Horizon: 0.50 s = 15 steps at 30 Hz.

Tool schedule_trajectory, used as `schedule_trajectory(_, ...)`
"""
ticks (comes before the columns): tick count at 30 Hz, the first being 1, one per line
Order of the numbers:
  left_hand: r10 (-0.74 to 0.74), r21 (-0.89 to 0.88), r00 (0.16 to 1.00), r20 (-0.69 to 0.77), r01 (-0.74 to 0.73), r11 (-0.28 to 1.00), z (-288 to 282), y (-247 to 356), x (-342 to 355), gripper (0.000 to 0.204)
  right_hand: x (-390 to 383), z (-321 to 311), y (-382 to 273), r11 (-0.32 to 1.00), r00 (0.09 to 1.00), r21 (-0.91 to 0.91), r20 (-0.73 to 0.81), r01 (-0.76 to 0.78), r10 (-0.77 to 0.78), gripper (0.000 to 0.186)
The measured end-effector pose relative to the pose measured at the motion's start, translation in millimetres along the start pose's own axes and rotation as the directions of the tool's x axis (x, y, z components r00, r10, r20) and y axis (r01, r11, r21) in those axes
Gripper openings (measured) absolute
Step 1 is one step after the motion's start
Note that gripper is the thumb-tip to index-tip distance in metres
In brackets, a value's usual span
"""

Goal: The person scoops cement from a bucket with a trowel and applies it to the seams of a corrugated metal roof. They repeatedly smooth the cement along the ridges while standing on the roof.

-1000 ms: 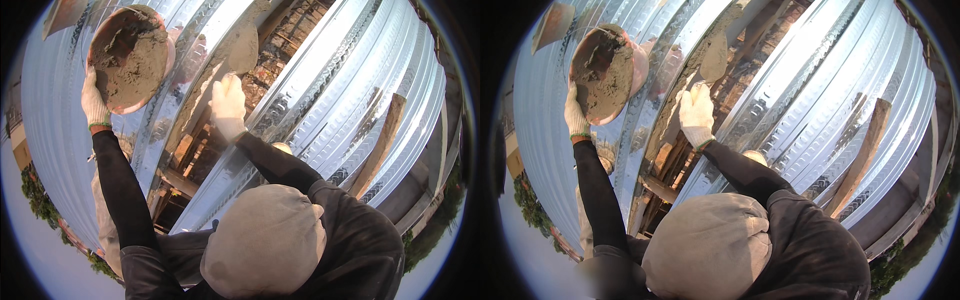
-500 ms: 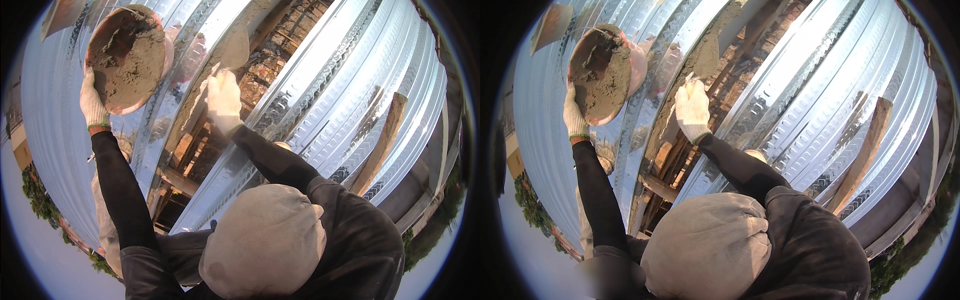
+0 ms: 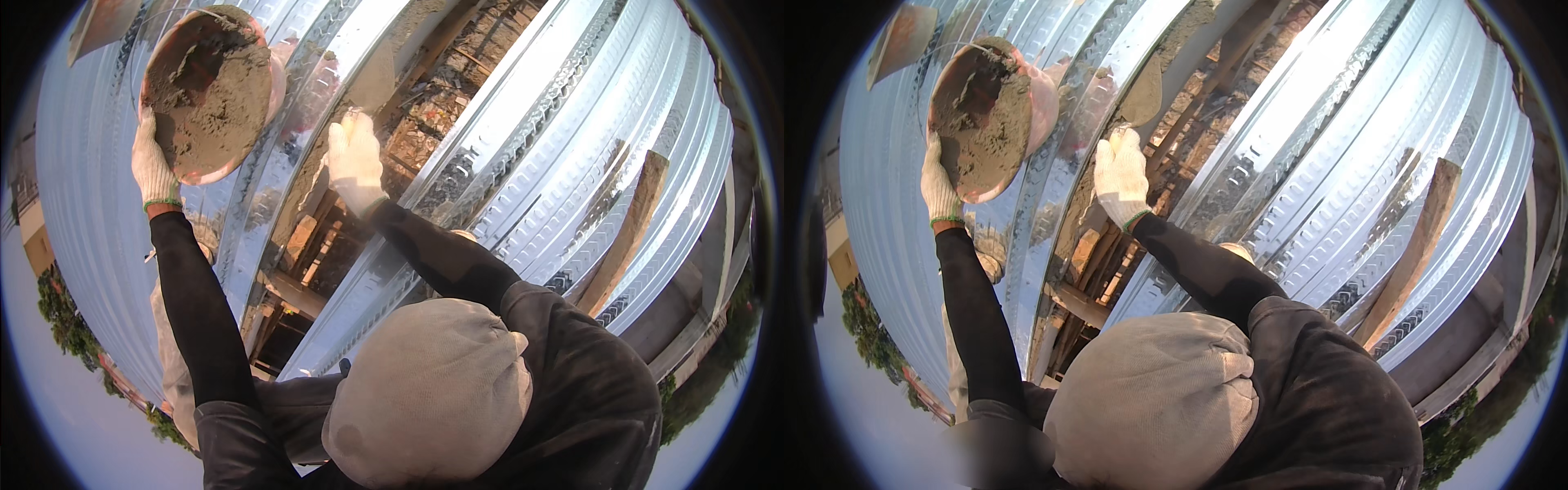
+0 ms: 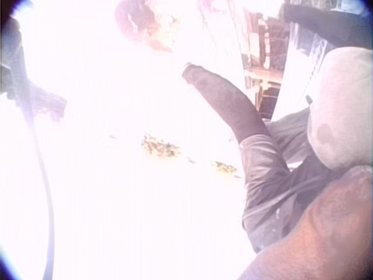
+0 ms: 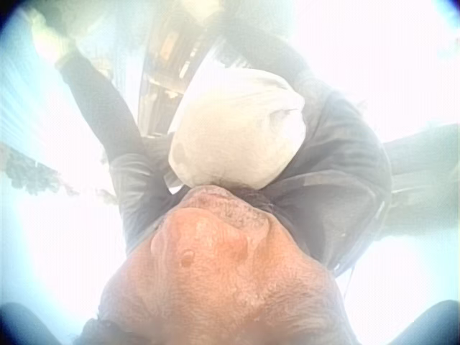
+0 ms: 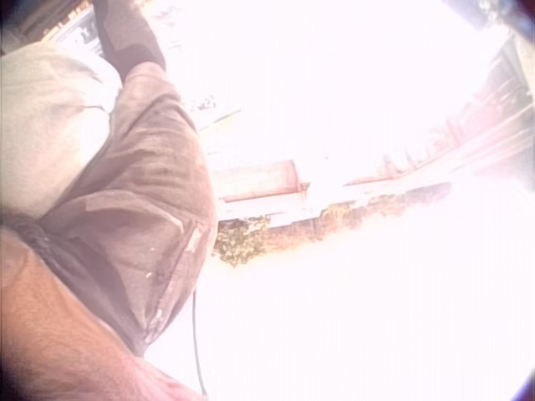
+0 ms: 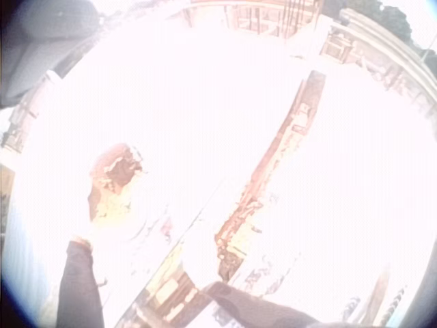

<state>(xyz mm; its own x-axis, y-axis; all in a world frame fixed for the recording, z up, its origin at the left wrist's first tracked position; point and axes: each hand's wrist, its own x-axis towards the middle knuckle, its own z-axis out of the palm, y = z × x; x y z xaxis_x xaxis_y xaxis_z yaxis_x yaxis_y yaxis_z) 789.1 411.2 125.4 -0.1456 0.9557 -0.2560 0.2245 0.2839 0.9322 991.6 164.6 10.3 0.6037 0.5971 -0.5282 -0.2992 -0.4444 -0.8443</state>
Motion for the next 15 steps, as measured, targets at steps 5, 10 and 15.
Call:
schedule_trajectory(5,0.000,0.005,1.000,0.011,0.000,1.000,3.8,1.3,-3.3,0.059,10.1,-3.3,6.2,0.999,0.998,-0.017,0.055,-0.037,0.037,0.036)
schedule_trajectory(10,-0.008,0.003,1.000,0.009,0.008,1.000,-2.0,-0.2,0.4,0.059,9.9,-8.8,-2.4,0.992,0.999,-0.115,0.016,0.051,-0.049,0.036)
schedule_trajectory(15,0.005,-0.017,1.000,0.001,-0.005,1.000,2.6,-0.6,-3.8,0.060,21.6,-10.9,-4.8,0.999,0.999,-0.038,-0.006,0.031,-0.032,0.035)
